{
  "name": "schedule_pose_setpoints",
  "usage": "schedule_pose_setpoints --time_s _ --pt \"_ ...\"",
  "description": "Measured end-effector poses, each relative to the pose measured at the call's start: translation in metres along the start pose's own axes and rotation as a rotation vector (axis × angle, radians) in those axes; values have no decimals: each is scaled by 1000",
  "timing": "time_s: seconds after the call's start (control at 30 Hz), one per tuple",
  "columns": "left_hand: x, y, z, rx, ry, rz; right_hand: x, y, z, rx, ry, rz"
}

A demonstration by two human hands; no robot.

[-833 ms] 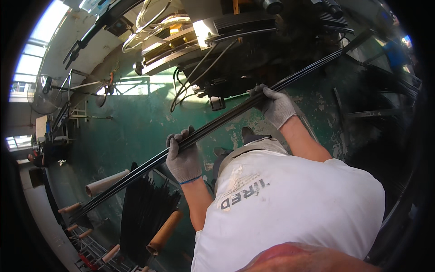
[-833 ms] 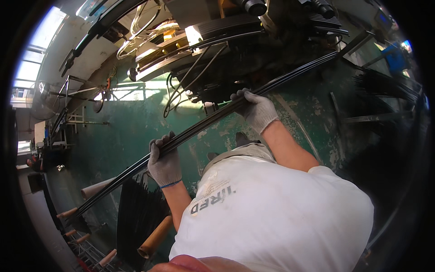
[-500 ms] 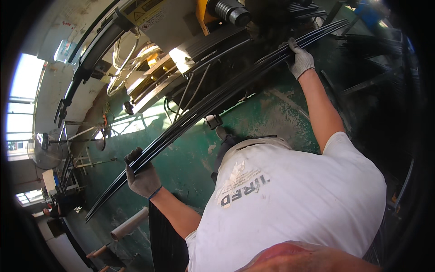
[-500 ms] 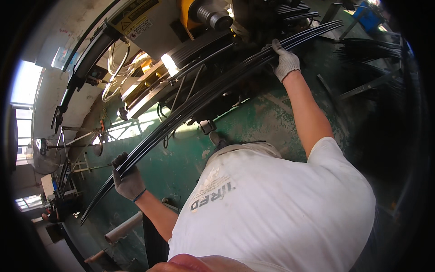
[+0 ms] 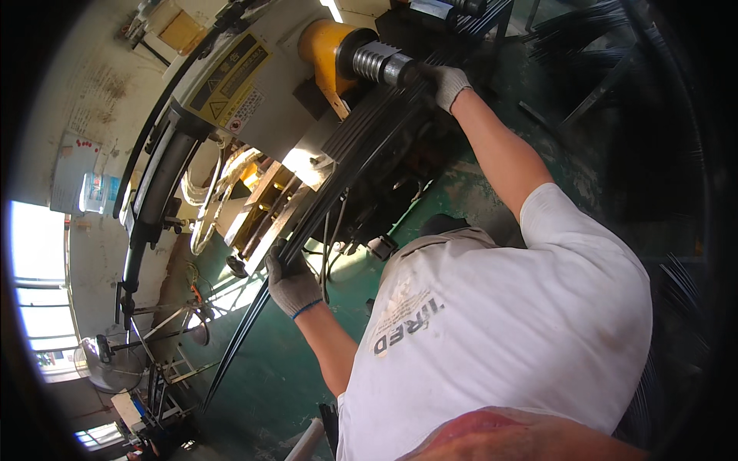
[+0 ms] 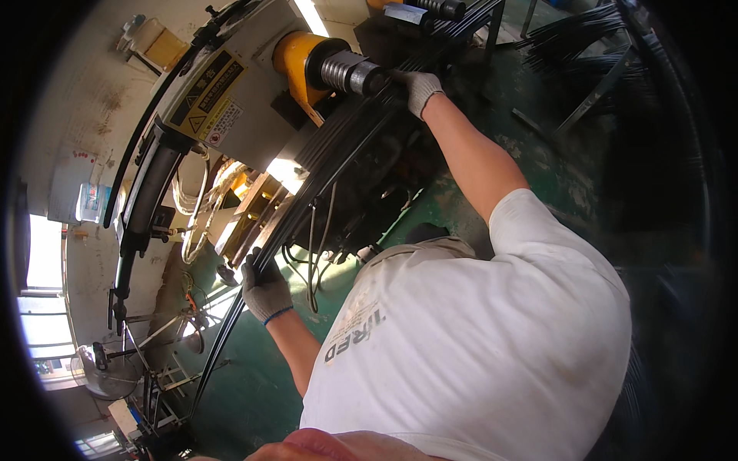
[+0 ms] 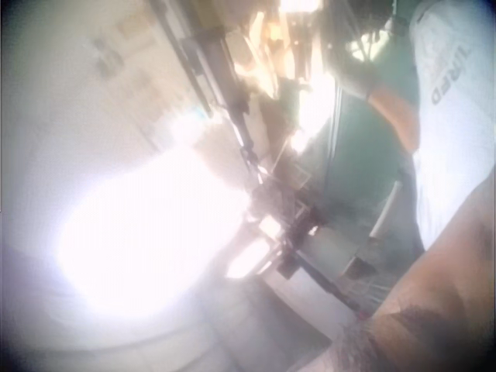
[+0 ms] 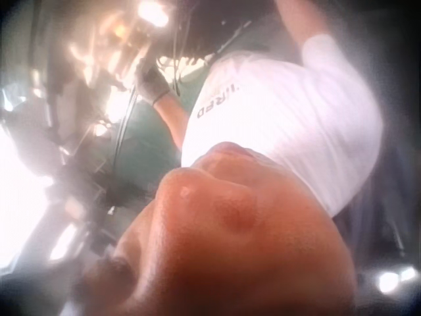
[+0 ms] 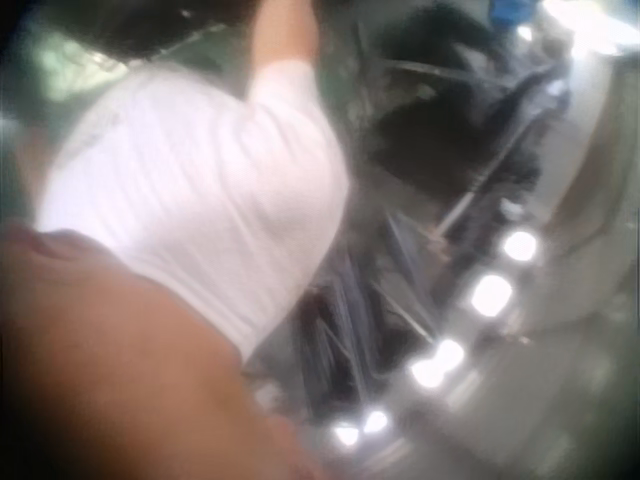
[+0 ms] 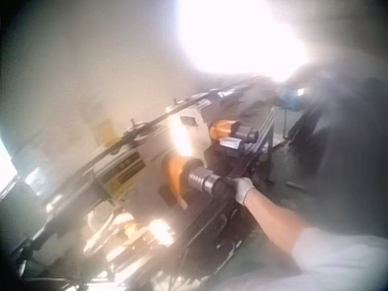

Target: The person picks up a bundle of metal rods from a rack, carries them to a processing machine, and feeds them into the rollers. After processing, the person removes the bundle from the machine and places it back onto the rack.

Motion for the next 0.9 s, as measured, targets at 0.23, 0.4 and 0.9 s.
schedule_pose_setpoints --time_s 0.23,0.4,0.9 --pt "43 1 2 -263 148 -7 -21 -51 72 -1807 190 -678" --pt "70 2 -25 -193 241 75 83 -41 12 -197 19 -109" --pt "80 -72 39 -137 119 -6 30 -67 50 -1579 131 -809"
Point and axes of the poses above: each hand's wrist, its own x-axis towards the middle knuckle, its own z-axis out of the palm, y = z × x, the point moved 7 cm from there along x, towards the middle knuckle, and after that the axes turned 9 degrees about z, right-handed, at the moved point
